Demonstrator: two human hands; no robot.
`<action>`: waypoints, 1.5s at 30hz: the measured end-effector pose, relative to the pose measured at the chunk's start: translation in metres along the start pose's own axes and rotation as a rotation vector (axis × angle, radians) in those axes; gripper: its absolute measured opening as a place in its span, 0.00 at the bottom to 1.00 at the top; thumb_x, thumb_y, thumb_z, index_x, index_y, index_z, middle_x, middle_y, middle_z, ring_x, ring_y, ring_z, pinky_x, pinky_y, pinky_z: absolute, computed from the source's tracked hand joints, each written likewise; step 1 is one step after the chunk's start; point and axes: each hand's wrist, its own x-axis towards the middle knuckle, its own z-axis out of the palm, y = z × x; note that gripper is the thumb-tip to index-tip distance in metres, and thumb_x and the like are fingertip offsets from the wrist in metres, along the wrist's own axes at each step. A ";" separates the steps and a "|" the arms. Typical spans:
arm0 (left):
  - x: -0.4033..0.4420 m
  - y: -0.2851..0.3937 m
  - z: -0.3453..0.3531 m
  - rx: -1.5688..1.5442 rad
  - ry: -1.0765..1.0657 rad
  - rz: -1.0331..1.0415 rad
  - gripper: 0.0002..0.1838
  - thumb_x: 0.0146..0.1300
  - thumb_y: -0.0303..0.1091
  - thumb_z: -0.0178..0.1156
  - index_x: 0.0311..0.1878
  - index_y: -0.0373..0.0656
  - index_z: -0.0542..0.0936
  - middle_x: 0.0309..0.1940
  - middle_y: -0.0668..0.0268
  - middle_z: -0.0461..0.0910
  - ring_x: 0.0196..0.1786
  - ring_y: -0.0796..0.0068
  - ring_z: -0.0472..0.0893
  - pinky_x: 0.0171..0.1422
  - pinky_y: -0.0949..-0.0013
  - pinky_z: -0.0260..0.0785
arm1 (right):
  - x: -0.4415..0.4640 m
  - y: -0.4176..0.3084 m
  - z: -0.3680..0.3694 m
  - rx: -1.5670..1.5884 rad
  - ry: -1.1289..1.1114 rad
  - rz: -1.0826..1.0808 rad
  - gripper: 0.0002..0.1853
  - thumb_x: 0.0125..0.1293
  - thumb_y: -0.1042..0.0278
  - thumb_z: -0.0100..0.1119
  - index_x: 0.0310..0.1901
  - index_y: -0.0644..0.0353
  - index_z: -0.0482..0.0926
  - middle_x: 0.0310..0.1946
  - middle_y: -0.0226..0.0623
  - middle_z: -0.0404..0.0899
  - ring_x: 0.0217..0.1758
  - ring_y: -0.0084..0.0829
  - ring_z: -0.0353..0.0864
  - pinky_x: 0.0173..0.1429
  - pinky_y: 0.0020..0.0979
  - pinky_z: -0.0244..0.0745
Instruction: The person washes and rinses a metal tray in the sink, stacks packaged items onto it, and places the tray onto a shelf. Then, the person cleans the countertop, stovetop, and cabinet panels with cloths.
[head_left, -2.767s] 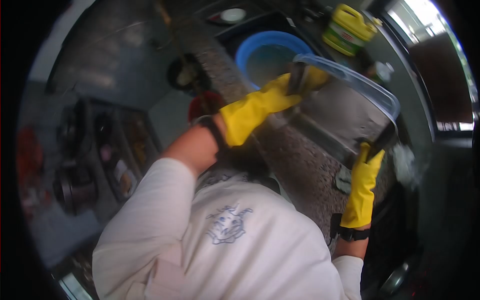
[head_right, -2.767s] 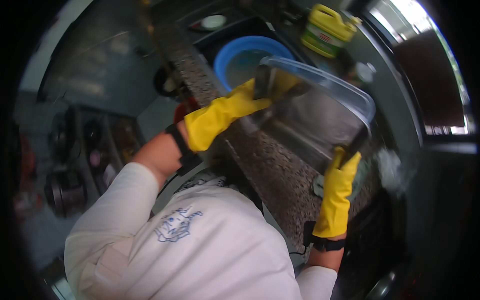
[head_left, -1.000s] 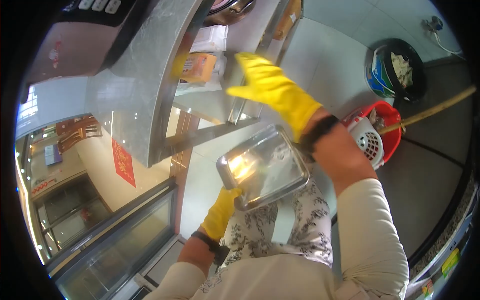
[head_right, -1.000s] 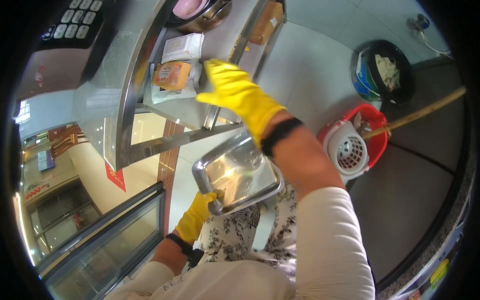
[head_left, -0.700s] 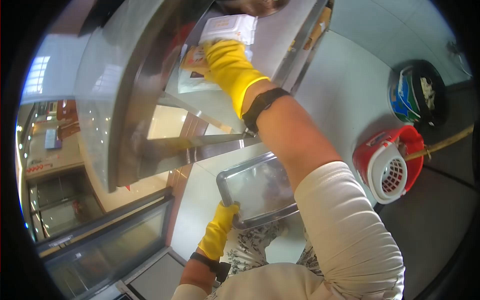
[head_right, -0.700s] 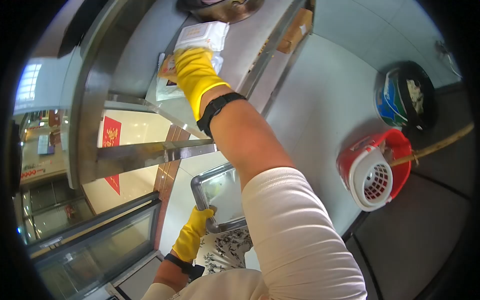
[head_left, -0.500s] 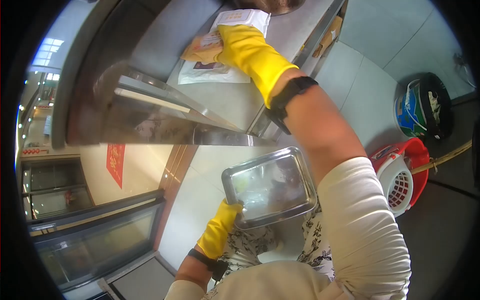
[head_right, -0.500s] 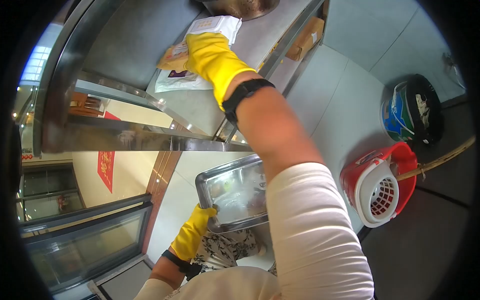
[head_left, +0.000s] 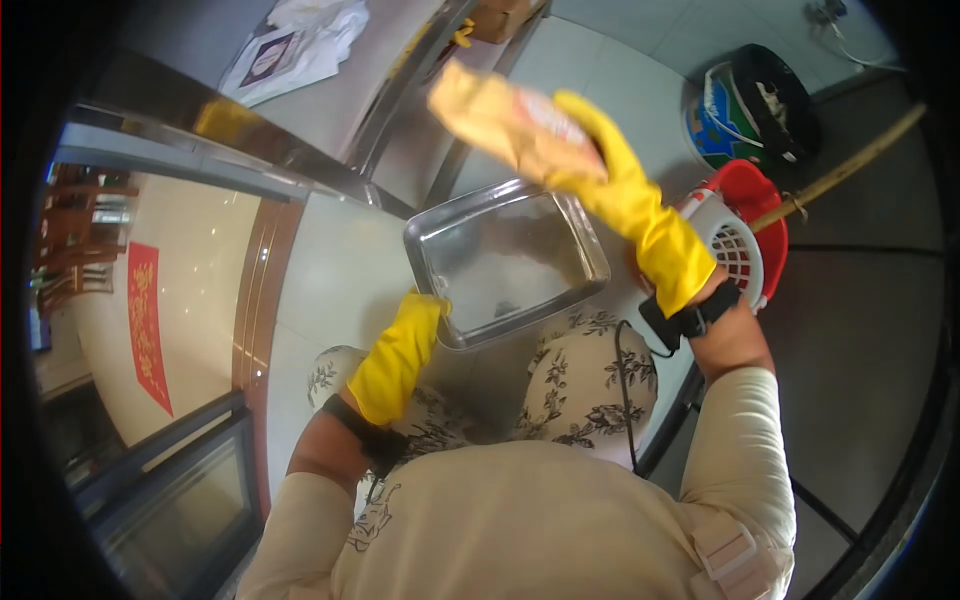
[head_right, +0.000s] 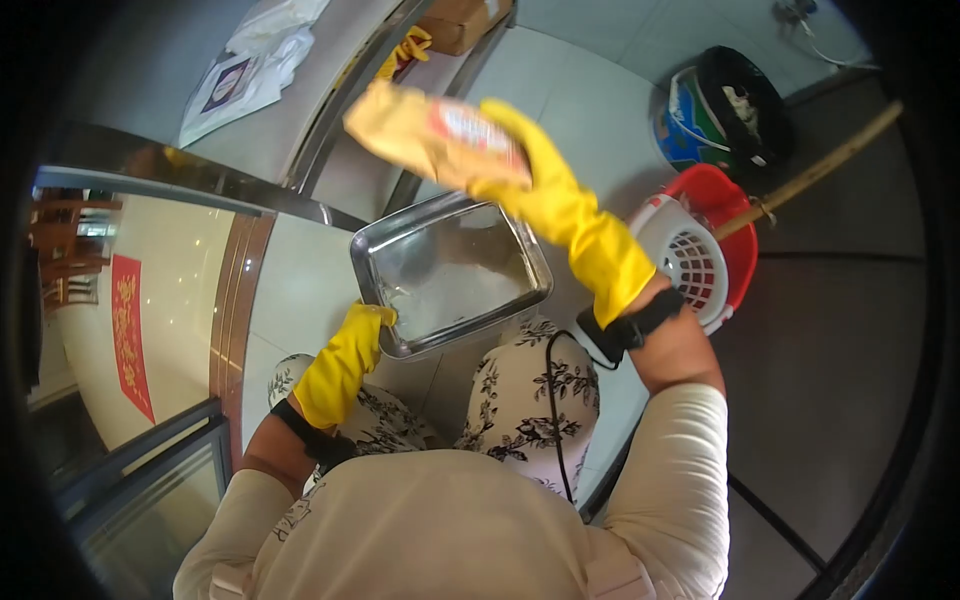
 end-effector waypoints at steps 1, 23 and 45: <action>0.016 -0.003 0.001 0.077 -0.030 -0.020 0.20 0.54 0.26 0.63 0.53 0.38 0.78 0.32 0.62 0.81 0.28 0.66 0.79 0.32 0.64 0.71 | -0.019 0.004 0.001 -0.049 -0.008 0.052 0.49 0.53 0.72 0.78 0.74 0.57 0.59 0.65 0.44 0.70 0.69 0.38 0.69 0.72 0.35 0.68; 0.016 0.053 0.034 0.041 -0.027 0.117 0.15 0.49 0.23 0.62 0.43 0.36 0.79 0.27 0.60 0.78 0.25 0.63 0.77 0.27 0.61 0.69 | 0.073 -0.124 0.052 -0.672 -0.161 0.088 0.39 0.61 0.47 0.67 0.70 0.60 0.69 0.70 0.51 0.68 0.67 0.50 0.75 0.71 0.43 0.69; 0.023 0.058 0.026 -0.015 -0.027 0.082 0.14 0.49 0.22 0.61 0.42 0.37 0.79 0.27 0.63 0.78 0.25 0.66 0.77 0.28 0.63 0.68 | 0.072 -0.081 0.032 -0.519 0.009 -0.289 0.22 0.68 0.73 0.56 0.63 0.54 0.77 0.56 0.46 0.80 0.61 0.45 0.78 0.67 0.37 0.71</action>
